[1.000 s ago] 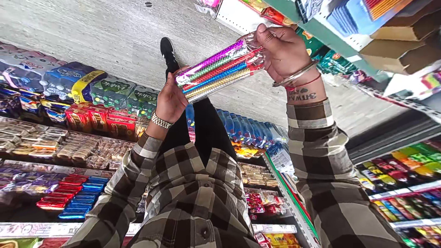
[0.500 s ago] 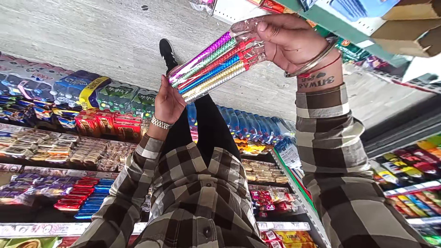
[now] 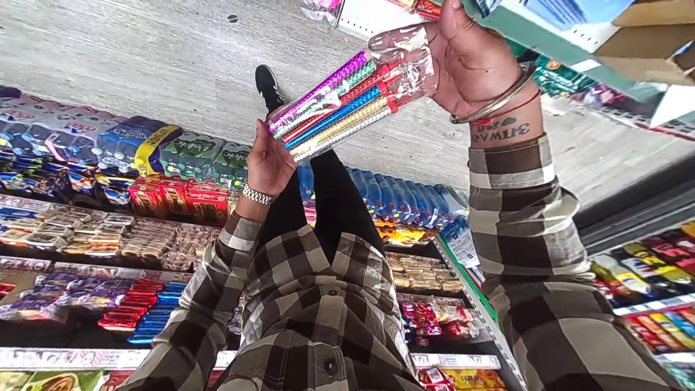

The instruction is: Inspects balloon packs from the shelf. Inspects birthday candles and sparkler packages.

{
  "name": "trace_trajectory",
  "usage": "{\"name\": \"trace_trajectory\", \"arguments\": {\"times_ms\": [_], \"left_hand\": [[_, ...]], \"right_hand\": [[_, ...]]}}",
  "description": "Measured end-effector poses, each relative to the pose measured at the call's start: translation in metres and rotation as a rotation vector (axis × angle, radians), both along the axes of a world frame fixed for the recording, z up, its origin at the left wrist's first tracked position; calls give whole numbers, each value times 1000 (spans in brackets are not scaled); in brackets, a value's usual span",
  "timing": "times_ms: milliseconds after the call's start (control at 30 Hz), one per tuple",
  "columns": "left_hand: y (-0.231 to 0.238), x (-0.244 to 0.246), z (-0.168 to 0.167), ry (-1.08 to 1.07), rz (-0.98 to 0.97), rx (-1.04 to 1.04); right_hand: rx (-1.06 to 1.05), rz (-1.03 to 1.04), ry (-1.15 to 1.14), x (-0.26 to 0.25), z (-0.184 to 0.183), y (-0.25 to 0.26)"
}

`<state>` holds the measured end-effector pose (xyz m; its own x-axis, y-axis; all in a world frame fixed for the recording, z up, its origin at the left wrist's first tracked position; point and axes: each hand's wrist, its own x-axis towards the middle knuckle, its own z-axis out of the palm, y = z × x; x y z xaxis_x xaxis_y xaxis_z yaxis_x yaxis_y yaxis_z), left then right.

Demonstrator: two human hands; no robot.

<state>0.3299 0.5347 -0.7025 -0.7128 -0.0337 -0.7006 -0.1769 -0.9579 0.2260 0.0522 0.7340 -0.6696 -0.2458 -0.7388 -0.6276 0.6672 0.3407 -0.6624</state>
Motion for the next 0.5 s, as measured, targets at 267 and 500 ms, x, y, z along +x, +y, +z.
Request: {"name": "trace_trajectory", "arguments": {"times_ms": [267, 500], "left_hand": [[-1, 1, -1, -26, -12, -32], [0, 0, -2, -17, -2, -31]], "right_hand": [[-37, 1, 6, 1, -5, 1], [-69, 11, 100, 3, -1, -1]]}}
